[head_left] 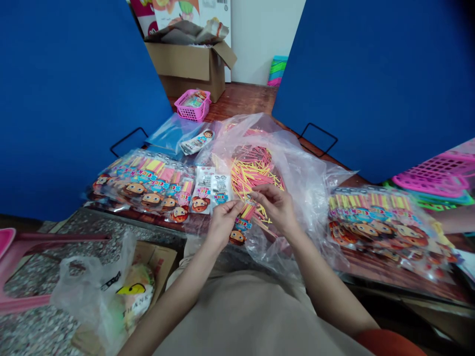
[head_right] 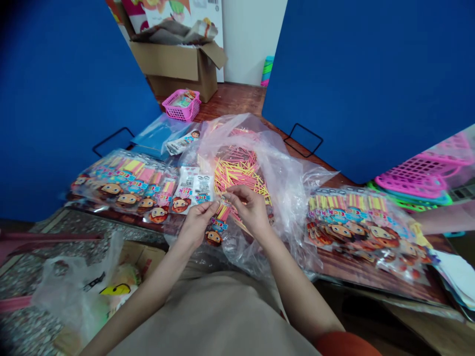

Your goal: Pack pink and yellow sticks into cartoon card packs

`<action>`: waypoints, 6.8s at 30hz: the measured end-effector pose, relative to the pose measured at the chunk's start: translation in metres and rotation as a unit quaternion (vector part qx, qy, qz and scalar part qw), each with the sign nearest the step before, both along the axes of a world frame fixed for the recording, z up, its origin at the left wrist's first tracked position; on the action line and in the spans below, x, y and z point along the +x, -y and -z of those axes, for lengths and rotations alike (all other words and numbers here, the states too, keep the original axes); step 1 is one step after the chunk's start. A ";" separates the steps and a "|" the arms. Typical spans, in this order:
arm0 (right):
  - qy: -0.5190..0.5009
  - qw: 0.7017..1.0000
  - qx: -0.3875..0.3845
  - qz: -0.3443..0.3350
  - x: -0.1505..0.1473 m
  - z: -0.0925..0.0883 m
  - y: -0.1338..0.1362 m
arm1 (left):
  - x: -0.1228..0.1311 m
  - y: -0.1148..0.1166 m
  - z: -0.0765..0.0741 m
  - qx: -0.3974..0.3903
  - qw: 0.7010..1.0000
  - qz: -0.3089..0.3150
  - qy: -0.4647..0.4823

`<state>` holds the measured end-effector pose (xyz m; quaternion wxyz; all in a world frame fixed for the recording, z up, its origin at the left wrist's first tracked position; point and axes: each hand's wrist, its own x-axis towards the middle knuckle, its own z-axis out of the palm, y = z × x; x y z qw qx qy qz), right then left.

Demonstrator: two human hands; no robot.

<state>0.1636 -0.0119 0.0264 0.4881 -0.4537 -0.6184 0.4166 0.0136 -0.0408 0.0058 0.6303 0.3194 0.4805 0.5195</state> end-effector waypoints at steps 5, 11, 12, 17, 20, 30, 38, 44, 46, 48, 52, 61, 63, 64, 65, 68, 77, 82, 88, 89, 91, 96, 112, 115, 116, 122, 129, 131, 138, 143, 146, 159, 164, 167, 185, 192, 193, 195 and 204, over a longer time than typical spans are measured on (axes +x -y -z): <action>0.142 0.983 0.057 -0.103 0.012 -0.009 0.004 | 0.002 0.001 -0.001 0.010 1.000 0.007 -0.012; 0.156 0.985 0.044 -0.057 0.018 -0.012 0.006 | 0.006 0.001 -0.005 -0.021 0.999 0.012 0.043; 0.160 0.985 0.046 -0.049 0.019 -0.012 0.006 | 0.007 0.002 -0.005 -0.021 0.999 0.010 0.043; 0.221 0.967 0.057 -0.115 0.020 -0.012 0.007 | 0.012 0.007 -0.006 -0.004 1.000 -0.019 -0.001; 0.205 0.973 0.037 -0.099 0.020 -0.008 0.007 | 0.011 0.008 -0.009 0.001 1.000 -0.007 -0.002; 0.075 0.995 -0.009 -0.068 0.011 -0.003 0.012 | -0.009 0.010 -0.016 0.031 0.995 0.072 -0.063; 0.098 0.992 -0.014 0.079 0.036 0.010 -0.015 | -0.047 -0.003 -0.015 0.027 0.993 -0.037 -0.106; 0.077 0.996 -0.035 0.005 0.031 0.002 -0.010 | -0.055 -0.006 -0.025 -0.010 0.994 -0.053 -0.090; 0.030 0.995 -0.055 -0.078 0.016 -0.003 0.000 | -0.043 -0.007 -0.030 -0.041 0.996 -0.054 -0.058; 0.011 0.988 -0.059 -0.140 0.001 -0.005 0.006 | -0.029 -0.008 -0.033 -0.052 0.997 -0.056 -0.032; -0.007 0.996 -0.053 -0.077 -0.007 -0.003 0.018 | -0.003 -0.005 -0.038 -0.060 0.998 -0.012 -0.004; -0.151 0.981 -0.015 0.118 0.105 -0.041 0.044 | 0.026 0.008 -0.047 -0.055 0.989 0.099 -0.091; -0.100 0.967 0.048 0.230 0.158 -0.055 0.050 | 0.028 0.008 -0.042 -0.055 0.986 0.105 -0.116; -0.053 0.955 0.075 0.280 0.186 -0.060 0.053 | 0.029 0.008 -0.039 -0.059 0.985 0.105 -0.120; 0.005 0.941 0.079 0.328 0.213 -0.062 0.056 | 0.030 0.008 -0.036 -0.063 0.985 0.105 -0.120; 0.180 0.883 0.052 0.430 0.280 -0.054 0.060 | 0.036 0.010 -0.029 -0.071 0.985 0.102 -0.118; 0.411 0.798 -0.053 0.437 0.335 0.002 0.064 | 0.057 0.015 -0.027 -0.064 0.976 0.129 -0.164; 0.407 0.794 0.032 0.450 0.336 0.003 0.069 | 0.064 0.014 -0.011 -0.011 0.965 0.166 -0.201; 0.381 0.804 0.155 0.429 0.302 -0.026 0.081 | 0.080 0.010 0.002 0.236 0.884 0.211 -0.344; 0.382 0.810 0.172 0.411 0.293 -0.032 0.083 | 0.085 0.010 0.001 0.292 0.851 0.218 -0.379; 0.392 0.825 0.201 0.354 0.275 -0.041 0.086 | 0.096 0.010 -0.003 0.399 0.769 0.226 -0.445; 0.442 0.838 0.225 0.228 0.247 -0.043 0.094 | 0.127 0.008 -0.006 0.581 0.548 0.272 -0.536; 0.608 0.752 0.180 0.178 0.236 -0.001 0.106 | 0.100 -0.023 0.022 0.457 0.548 0.234 -0.660; 0.610 0.751 0.174 0.181 0.238 0.003 0.107 | 0.090 -0.029 0.020 0.449 0.556 0.215 -0.666; 0.608 0.753 0.175 0.183 0.238 0.004 0.107 | 0.087 -0.031 0.019 0.447 0.556 0.213 -0.668; 0.597 0.763 0.166 0.184 0.238 0.003 0.107 | 0.072 -0.043 0.017 0.446 0.562 0.201 -0.667; 0.511 0.797 0.262 0.187 0.221 0.006 0.117 | 0.067 -0.053 0.026 0.463 0.565 0.170 -0.662; 0.481 0.806 0.290 0.188 0.212 0.013 0.119 | 0.066 -0.057 0.032 0.461 0.555 0.172 -0.671; 0.483 0.824 0.262 0.141 0.185 0.052 0.121 | 0.068 -0.059 0.033 0.465 0.555 0.181 -0.666; 0.507 0.819 0.193 0.185 0.176 0.068 0.116 | 0.088 -0.037 0.018 0.485 0.600 0.130 -0.623; 0.516 0.819 0.168 0.187 0.173 0.073 0.112 | 0.099 -0.024 0.017 0.509 0.596 0.155 -0.601; 0.397 0.852 0.273 0.205 0.157 0.007 0.114 | 0.063 0.000 0.012 0.436 0.738 0.078 -0.510; 0.171 0.952 0.204 0.153 0.105 -0.028 0.068 | 0.070 0.026 0.011 0.376 0.748 0.291 -0.463; 0.142 0.983 0.114 0.019 0.063 -0.028 0.024 | 0.080 0.042 0.009 0.405 0.731 0.384 -0.394; 0.613 0.787 -0.045 -0.045 -0.013 0.018 -0.100 | -0.051 -0.064 -0.004 -0.015 0.629 0.003 -0.777; 0.594 0.798 -0.074 -0.065 0.000 0.013 -0.095 | -0.058 -0.068 0.005 -0.047 0.677 -0.003 -0.734; 0.587 0.802 -0.081 -0.070 0.002 0.012 -0.095 | -0.060 -0.068 0.005 -0.046 0.682 -0.007 -0.730; 0.573 0.810 -0.092 -0.078 0.005 0.011 -0.095 | -0.062 -0.068 0.005 -0.044 0.690 -0.017 -0.722; 0.476 0.874 -0.081 -0.057 -0.001 0.025 -0.091 | -0.071 -0.061 0.006 0.038 0.721 -0.042 -0.691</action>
